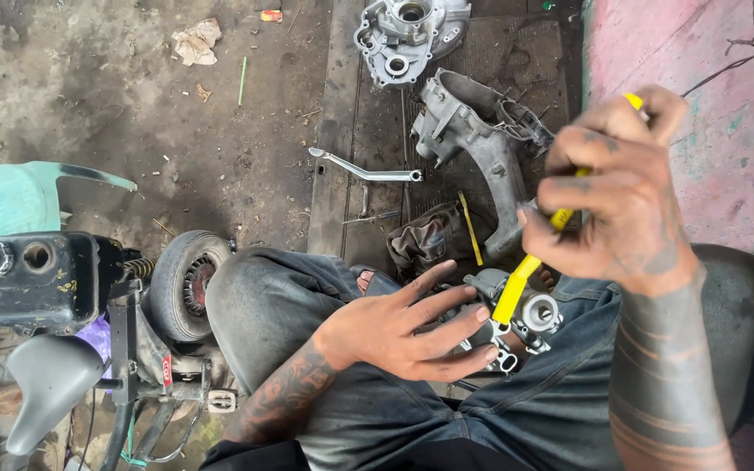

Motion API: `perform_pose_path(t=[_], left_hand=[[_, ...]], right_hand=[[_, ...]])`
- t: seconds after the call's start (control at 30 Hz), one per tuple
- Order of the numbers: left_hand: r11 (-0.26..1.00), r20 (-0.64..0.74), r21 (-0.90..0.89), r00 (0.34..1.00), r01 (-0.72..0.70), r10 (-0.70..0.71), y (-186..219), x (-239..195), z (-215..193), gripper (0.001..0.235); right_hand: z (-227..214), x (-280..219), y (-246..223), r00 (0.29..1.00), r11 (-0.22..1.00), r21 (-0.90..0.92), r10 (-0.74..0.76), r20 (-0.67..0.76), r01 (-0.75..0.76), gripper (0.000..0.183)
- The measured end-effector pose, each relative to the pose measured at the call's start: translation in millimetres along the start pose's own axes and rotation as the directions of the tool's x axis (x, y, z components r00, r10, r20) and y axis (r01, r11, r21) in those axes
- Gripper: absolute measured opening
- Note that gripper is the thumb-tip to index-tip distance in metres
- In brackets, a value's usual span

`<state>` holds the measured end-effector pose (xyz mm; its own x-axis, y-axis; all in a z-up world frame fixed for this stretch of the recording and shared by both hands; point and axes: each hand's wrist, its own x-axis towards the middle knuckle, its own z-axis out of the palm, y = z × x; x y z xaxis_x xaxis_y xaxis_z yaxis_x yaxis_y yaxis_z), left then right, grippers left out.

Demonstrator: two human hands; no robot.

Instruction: Cleaning a motorcycle engine component using a small brush to remove dirt and grime.

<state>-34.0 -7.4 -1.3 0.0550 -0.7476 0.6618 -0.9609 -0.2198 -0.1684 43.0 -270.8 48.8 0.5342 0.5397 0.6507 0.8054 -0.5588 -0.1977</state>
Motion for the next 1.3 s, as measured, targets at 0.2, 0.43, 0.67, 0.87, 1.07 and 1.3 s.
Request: perform_pose_path(t=[0.2, 0.43, 0.67, 0.87, 1.07, 1.3], left_hand=[[0.995, -0.039, -0.090, 0.998, 0.053, -0.056, -2.4, -16.2, -5.3, 0.033], [0.996, -0.054, -0.054, 0.996, 0.071, -0.074, -3.3, -22.1, -11.5, 0.034], [0.994, 0.028, 0.006, 0.994, 0.110, -0.110, -9.9, -41.4, -19.3, 0.031], [0.992, 0.043, 0.015, 0.992, 0.122, -0.122, -7.8, -42.5, -26.1, 0.033], [0.995, 0.042, 0.012, 0.994, 0.103, -0.104, -6.9, -47.4, -26.5, 0.034], [0.994, 0.081, 0.045, 0.992, 0.098, -0.101, -9.0, -42.7, -32.0, 0.031]], right_hand=[[21.8, 13.5, 6.5, 0.998, 0.994, 0.098, -0.052, -0.023, 0.054, 0.026], [21.4, 52.8, -9.7, 0.980, 0.983, 0.063, -0.177, 0.093, 0.171, 0.029], [36.7, 75.1, -27.1, 0.953, 0.949, 0.108, -0.300, 0.032, 0.295, 0.028], [38.2, 93.0, -19.3, 0.921, 0.916, 0.101, -0.388, -0.025, 0.388, 0.029], [42.5, 98.8, -19.1, 0.904, 0.898, 0.131, -0.427, 0.022, 0.421, 0.033], [38.7, 106.6, -21.2, 0.868, 0.861, 0.132, -0.496, 0.008, 0.491, 0.030]])
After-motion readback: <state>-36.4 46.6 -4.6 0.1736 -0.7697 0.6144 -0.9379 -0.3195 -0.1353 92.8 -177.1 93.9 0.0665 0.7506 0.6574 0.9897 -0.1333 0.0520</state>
